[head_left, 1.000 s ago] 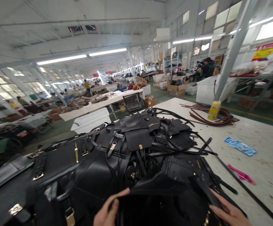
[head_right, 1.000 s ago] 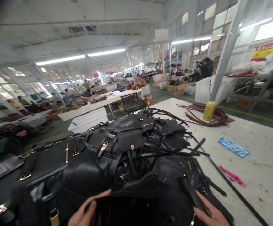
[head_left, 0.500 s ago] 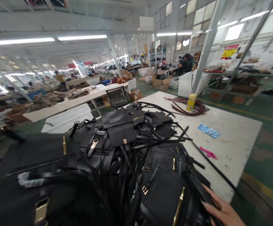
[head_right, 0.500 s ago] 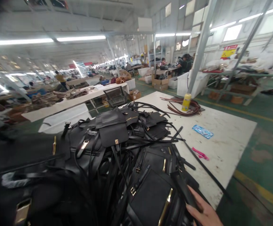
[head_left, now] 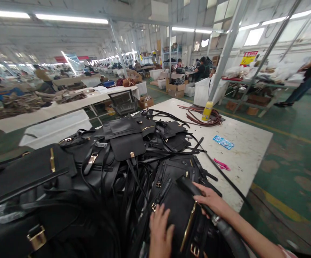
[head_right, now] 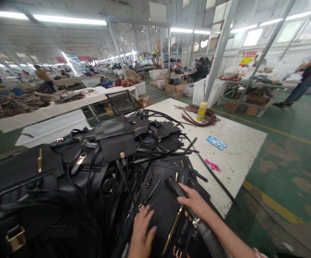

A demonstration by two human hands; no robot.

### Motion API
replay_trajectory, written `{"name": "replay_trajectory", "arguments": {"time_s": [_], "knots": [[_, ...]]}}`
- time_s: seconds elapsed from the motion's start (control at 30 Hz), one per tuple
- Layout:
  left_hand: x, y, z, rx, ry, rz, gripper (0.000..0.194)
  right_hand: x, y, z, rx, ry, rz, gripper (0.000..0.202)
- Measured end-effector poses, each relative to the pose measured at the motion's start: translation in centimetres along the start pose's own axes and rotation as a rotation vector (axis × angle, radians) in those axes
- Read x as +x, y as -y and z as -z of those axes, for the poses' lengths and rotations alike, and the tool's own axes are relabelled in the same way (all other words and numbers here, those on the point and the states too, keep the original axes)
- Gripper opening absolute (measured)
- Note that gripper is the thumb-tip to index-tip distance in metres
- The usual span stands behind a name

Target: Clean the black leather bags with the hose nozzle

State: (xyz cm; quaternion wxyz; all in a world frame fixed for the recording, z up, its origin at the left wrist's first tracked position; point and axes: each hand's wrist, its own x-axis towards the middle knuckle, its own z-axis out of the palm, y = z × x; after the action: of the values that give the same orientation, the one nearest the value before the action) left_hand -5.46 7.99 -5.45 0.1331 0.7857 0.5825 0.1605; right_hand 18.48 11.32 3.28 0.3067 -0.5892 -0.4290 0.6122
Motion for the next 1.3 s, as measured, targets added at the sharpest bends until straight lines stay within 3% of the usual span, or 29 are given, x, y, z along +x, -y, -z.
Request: {"name": "replay_trajectory", "arguments": {"time_s": [0.1,0.17,0.43,0.6,0.73,0.87,1.1,1.2,1.3], "knots": [[-0.4,-3.8,-3.8,0.077,0.069,-0.068,0.056,2.7,1.0,-1.5,-0.034,0.076,-0.001,0.063],[-0.3,-5.2,-4.9,0.122,0.095,-0.097,0.062,4.3,1.1,-2.4,-0.055,0.100,-0.014,0.061],[-0.4,-5.6,-3.3,0.167,0.113,-0.129,0.062,7.6,1.8,-4.7,-0.130,0.071,-0.009,0.060],[-0.5,-6.0,-3.6,0.183,0.073,-0.136,0.063,7.0,1.9,-2.5,-0.146,0.096,-0.052,0.057],[-0.4,-6.0,-4.4,0.213,0.026,-0.124,0.060,6.5,2.4,0.6,-0.131,-0.016,-0.022,0.056],[0.0,-5.8,-5.2,0.241,0.012,-0.142,0.058,3.3,2.0,3.8,-0.091,-0.124,0.008,0.060],[1.2,-5.7,-5.7,0.273,-0.002,-0.139,0.053,-8.2,-3.2,7.7,-0.004,-0.169,-0.041,0.073],[1.2,-6.0,-5.5,0.292,-0.010,-0.143,0.053,-11.0,-5.4,7.8,0.065,-0.064,-0.040,0.071],[1.1,-6.4,-5.3,0.327,-0.010,-0.143,0.053,-10.8,-5.8,7.0,0.088,0.086,-0.027,0.065]]}}
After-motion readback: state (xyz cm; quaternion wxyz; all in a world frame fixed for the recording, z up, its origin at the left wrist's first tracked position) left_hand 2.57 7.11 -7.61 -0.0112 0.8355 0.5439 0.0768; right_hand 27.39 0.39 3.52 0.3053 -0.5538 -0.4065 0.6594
